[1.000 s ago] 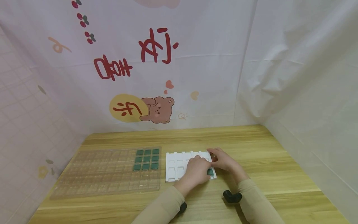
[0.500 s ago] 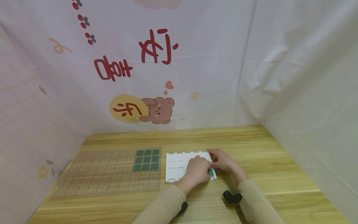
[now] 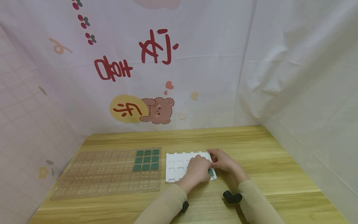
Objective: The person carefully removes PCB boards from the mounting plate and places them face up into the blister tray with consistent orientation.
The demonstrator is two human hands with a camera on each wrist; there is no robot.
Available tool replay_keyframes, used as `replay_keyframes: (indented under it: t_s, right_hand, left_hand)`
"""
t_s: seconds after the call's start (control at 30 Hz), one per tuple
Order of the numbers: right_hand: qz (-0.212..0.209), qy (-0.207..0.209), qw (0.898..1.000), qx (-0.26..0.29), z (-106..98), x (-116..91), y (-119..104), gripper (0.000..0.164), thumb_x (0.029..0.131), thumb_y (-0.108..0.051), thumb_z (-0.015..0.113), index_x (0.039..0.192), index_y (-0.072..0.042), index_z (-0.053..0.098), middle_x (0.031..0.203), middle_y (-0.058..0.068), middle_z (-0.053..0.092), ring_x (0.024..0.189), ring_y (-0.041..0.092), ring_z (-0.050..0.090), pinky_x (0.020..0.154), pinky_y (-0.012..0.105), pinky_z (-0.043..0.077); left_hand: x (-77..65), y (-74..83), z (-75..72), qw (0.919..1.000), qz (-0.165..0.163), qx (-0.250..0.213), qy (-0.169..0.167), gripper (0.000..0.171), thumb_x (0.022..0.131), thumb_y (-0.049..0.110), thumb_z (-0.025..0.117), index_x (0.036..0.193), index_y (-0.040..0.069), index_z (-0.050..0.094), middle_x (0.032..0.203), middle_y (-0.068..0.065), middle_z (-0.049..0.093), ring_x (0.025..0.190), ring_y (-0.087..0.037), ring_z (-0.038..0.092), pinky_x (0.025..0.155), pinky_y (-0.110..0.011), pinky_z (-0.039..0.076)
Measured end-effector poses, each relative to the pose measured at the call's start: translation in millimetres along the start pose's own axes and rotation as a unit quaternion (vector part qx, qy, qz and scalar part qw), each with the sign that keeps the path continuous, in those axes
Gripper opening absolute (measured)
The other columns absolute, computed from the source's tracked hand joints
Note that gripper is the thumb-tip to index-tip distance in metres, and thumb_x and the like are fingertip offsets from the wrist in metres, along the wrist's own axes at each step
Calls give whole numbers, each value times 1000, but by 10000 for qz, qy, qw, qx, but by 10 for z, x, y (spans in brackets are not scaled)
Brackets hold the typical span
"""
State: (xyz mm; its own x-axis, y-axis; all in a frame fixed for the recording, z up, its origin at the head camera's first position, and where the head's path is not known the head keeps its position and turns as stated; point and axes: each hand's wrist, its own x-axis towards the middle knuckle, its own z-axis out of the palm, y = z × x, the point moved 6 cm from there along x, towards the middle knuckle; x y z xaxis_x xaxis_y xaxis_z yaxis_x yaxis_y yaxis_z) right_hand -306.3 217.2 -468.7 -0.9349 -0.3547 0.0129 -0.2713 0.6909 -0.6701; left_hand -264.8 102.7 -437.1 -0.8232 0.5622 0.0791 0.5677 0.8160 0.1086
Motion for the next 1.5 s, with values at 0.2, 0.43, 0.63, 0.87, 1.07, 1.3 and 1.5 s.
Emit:
replay_keyframes:
  t_s: [0.2,0.43,0.63,0.87,1.07,1.3,1.5]
  right_hand:
    - [12,7,10000,-3,3,8,24,69,82,-8,79,140,9,46,126,25,49,94,25,53,83,38,47]
    - [37,-1,10000,53,7,14,31,69,82,-9,79,140,9,46,126,25,49,92,25,54,82,38,47]
    - [31,-7,10000,79,-1,12,30,71,82,-11,80,141,9,46,127,26,48,93,25,54,83,38,48]
    - [-31,-22,10000,84,-4,11,19,70,83,-14,80,140,9,46,127,25,49,94,25,53,83,38,47]
    - [44,-49,10000,52,-11,5,34,72,84,-17,80,142,8,46,129,25,48,94,25,53,83,39,47]
    - [30,-90,9999,94,-9,-7,29,72,85,-18,79,143,8,44,131,26,46,93,24,54,82,39,47]
    - [-63,-62,10000,23,-8,-7,21,70,86,-17,78,142,9,45,130,26,48,93,24,55,82,38,48]
  left_hand:
    - [3,-8,10,10000,32,5,12,18,69,23,81,64,24,63,64,9,50,71,-16,46,61,-30,36]
    - [19,-29,24,10000,14,-85,-46,18,71,25,80,63,23,63,63,9,50,73,-16,46,62,-31,36]
    - [29,-44,27,9998,-16,-175,-38,21,69,24,80,62,23,60,63,10,49,72,-15,45,62,-31,36]
    - [25,-70,-2,9990,-10,-440,0,12,69,25,81,73,24,69,66,11,51,72,-14,44,64,-30,36]
    - [-24,-68,-99,9974,57,-700,149,14,69,24,80,81,22,73,69,11,54,74,-14,46,63,-29,38]
    - [-80,-54,-186,9957,130,-868,300,22,69,24,80,91,21,77,78,12,62,78,-14,51,65,-26,40]
    - [-105,-60,-205,9946,134,-935,426,26,69,24,79,95,21,77,83,11,66,82,-16,54,65,-26,41]
